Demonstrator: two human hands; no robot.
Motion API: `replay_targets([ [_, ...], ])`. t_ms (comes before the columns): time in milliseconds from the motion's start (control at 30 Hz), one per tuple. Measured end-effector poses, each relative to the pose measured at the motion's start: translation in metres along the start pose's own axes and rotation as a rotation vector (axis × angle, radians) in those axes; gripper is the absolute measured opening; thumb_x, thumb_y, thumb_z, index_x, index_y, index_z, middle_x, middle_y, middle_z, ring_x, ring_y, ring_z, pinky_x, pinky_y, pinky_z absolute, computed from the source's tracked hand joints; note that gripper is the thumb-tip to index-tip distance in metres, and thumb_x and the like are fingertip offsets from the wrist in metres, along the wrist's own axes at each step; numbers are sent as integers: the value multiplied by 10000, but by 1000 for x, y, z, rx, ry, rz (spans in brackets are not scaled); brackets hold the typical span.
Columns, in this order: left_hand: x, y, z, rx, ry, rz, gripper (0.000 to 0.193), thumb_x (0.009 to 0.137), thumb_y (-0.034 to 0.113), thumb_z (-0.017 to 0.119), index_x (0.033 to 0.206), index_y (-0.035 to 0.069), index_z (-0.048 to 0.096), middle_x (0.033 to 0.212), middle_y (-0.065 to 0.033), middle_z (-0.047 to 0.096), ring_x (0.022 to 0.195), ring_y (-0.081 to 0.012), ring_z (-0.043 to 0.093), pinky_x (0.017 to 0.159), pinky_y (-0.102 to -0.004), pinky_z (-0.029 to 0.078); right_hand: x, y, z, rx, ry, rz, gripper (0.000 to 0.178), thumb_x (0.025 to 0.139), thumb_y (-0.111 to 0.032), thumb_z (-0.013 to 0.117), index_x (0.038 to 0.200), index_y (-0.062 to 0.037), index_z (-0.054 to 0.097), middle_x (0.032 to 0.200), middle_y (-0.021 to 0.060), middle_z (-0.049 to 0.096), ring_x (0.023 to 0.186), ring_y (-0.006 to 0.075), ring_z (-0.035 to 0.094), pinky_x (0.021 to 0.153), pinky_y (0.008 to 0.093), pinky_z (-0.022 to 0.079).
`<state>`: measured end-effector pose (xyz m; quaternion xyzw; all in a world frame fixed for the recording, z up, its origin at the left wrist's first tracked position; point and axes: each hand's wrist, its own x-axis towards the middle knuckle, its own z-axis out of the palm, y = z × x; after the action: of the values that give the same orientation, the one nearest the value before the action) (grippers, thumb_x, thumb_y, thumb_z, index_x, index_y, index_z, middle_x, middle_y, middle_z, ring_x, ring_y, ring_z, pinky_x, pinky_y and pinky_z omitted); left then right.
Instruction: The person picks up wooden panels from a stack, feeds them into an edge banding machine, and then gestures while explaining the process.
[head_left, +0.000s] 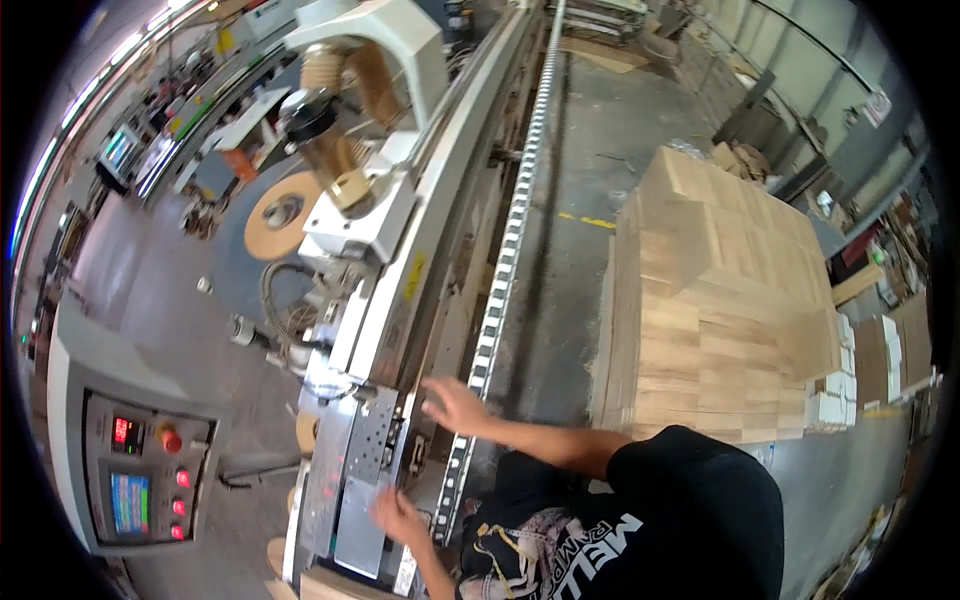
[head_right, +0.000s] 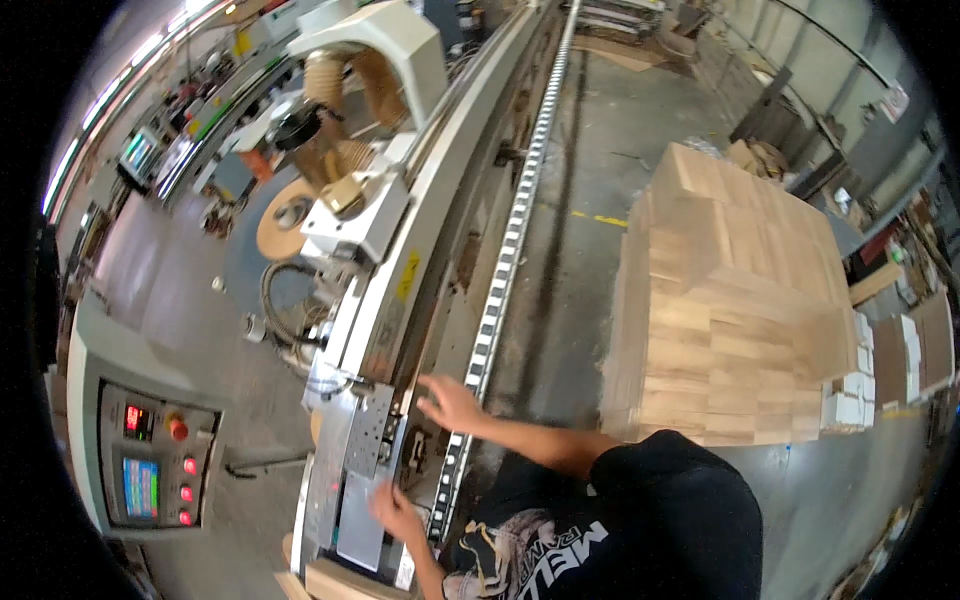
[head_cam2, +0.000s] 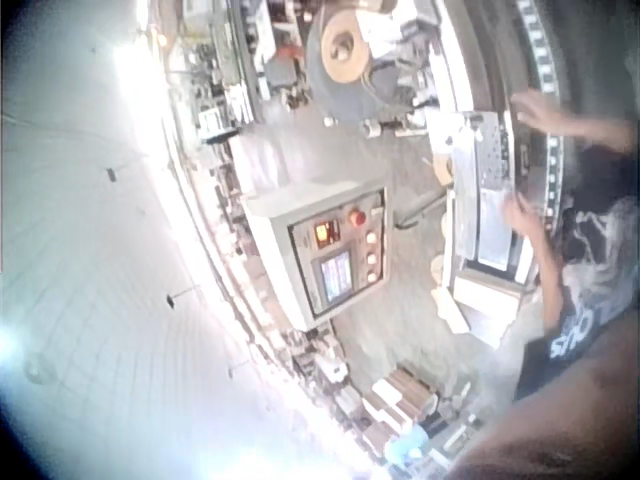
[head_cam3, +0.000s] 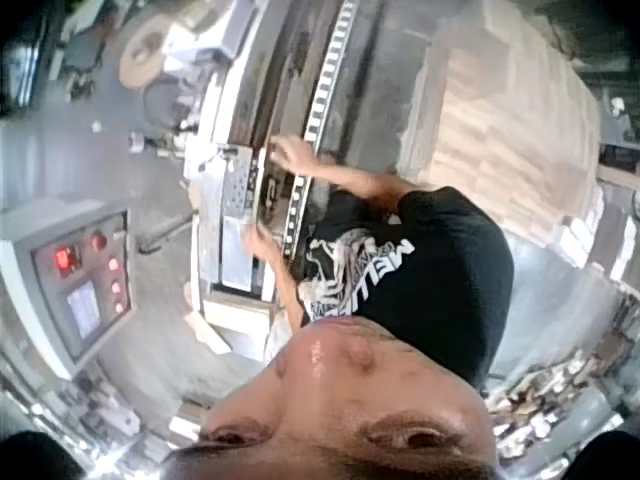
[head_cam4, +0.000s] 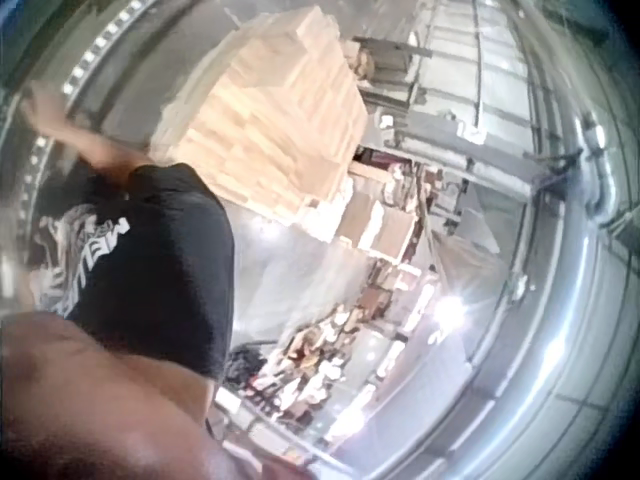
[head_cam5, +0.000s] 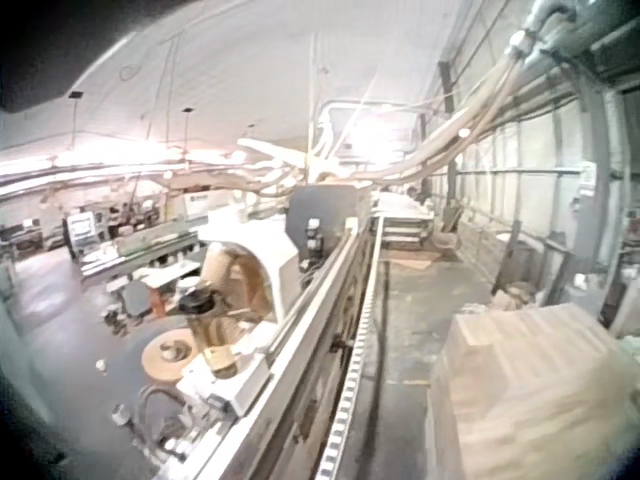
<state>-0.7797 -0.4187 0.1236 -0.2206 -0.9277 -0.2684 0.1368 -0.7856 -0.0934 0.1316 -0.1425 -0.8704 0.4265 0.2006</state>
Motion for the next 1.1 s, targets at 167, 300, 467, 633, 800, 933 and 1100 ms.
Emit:
replay_targets([
  [167, -71, -79, -139, 1159, -20, 87, 359, 1052, 239, 678, 1203, -86, 675, 1093, -261, 701, 1007, -449, 681, 906, -567, 565, -1, -21, -3, -273, -84, -30, 543, 1077, -525, 577, 1365, -74, 668, 1214, 163, 742, 1056, 340, 724, 892, 460, 600],
  [300, -83, -97, -190, 778, 478, -329, 373, 1045, 302, 673, 1148, -52, 725, 955, -202, 691, 857, -427, 684, 812, -546, 566, 1, -28, -12, -232, -154, 7, 447, 1049, -478, 631, 1243, -90, 738, 1126, 121, 774, 1025, 310, 740, 871, 445, 604],
  [467, -158, -180, -197, 1238, 88, -460, 494, 1026, 483, 661, 1150, 13, 750, 991, -196, 717, 865, -367, 732, 753, -516, 595, -2, -27, -8, -240, -103, -31, 383, 1034, -448, 662, 1157, -96, 749, 999, 107, 785, 938, 309, 758, 802, 441, 613],
  [633, -172, -192, -160, 946, -326, -759, 532, 995, 499, 703, 1198, 9, 737, 1036, -237, 721, 875, -379, 737, 763, -510, 607, -4, -29, -9, -269, -211, 56, 390, 1042, -462, 644, 1210, -117, 717, 944, 146, 763, 939, 362, 743, 846, 483, 589],
  [800, -150, -171, -144, 991, -168, -651, 577, 1006, 525, 674, 1223, -6, 730, 1049, -246, 723, 889, -390, 734, 780, -523, 602, -5, -24, -6, -327, -252, 51, 428, 1058, -474, 615, 1278, -113, 682, 971, 133, 775, 909, 332, 755, 756, 474, 609],
  [933, -140, -161, -142, 1039, -47, -574, 613, 1015, 546, 650, 1242, -18, 723, 1059, -253, 725, 899, -399, 732, 794, -533, 599, -4, -20, -3, -344, -259, 61, 431, 1062, -471, 612, 1288, -110, 675, 943, 130, 779, 872, 330, 759, 725, 476, 612],
  [1100, -138, -155, -146, 1116, 112, -483, 659, 1026, 573, 621, 1267, -33, 715, 1072, -262, 726, 913, -410, 729, 812, -545, 594, -4, -18, -2, -330, -222, 28, 423, 1065, -467, 611, 1285, -112, 677, 887, 131, 775, 815, 339, 759, 681, 470, 614],
])
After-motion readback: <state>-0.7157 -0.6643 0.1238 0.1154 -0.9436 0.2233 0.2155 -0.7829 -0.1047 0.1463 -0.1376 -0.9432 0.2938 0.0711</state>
